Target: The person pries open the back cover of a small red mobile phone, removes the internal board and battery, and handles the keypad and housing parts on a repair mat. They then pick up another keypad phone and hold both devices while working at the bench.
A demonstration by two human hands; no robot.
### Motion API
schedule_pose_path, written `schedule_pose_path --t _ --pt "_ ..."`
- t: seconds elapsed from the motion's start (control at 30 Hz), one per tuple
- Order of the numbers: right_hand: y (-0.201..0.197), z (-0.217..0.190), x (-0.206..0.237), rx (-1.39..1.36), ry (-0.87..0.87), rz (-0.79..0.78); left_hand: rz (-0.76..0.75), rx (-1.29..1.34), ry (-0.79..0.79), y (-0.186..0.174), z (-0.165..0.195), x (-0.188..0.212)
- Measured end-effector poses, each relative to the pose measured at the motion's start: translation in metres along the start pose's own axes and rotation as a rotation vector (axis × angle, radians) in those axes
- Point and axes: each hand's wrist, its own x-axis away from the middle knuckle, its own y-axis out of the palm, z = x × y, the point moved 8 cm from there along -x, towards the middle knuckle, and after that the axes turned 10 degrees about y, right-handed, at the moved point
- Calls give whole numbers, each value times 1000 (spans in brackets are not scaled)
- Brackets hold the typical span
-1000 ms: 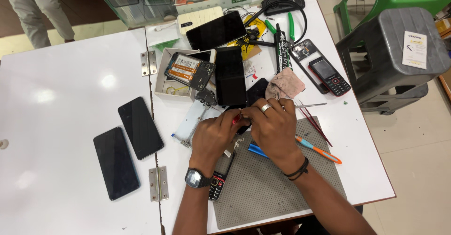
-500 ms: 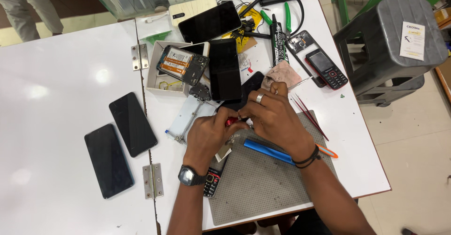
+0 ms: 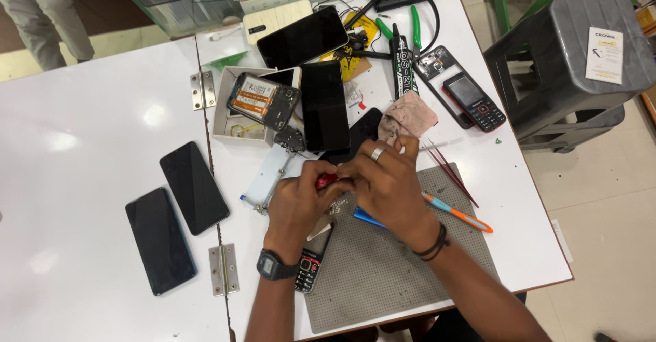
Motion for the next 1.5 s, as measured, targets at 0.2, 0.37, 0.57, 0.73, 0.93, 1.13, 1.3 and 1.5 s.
schedule_pose_path --t 0.2,0.37,0.57,0.73,0.93,1.13,1.3,1.5 --pt "-9 5 -8 -162 -53 -138 39 137 125 -7 15 -4" --pt "-10 9 -12 -282 11 -176 74 258 -8 -13 14 -6" --pt "-3 4 -8 -211 109 4 212 490 -395 -8 -12 0" --pt "-2 0 -6 -132 20 4 296 597 -557 4 -28 9" --pt "10 8 -2 -255 172 -85 367 845 -468 5 -26 5" --pt "11 7 1 -344 243 -107 332 708 -426 6 -21 5" --pt "8 8 1 -230 265 -90 305 673 -391 4 -15 3" --pt "6 7 3 -208 219 -97 278 564 -301 -11 4 -3"
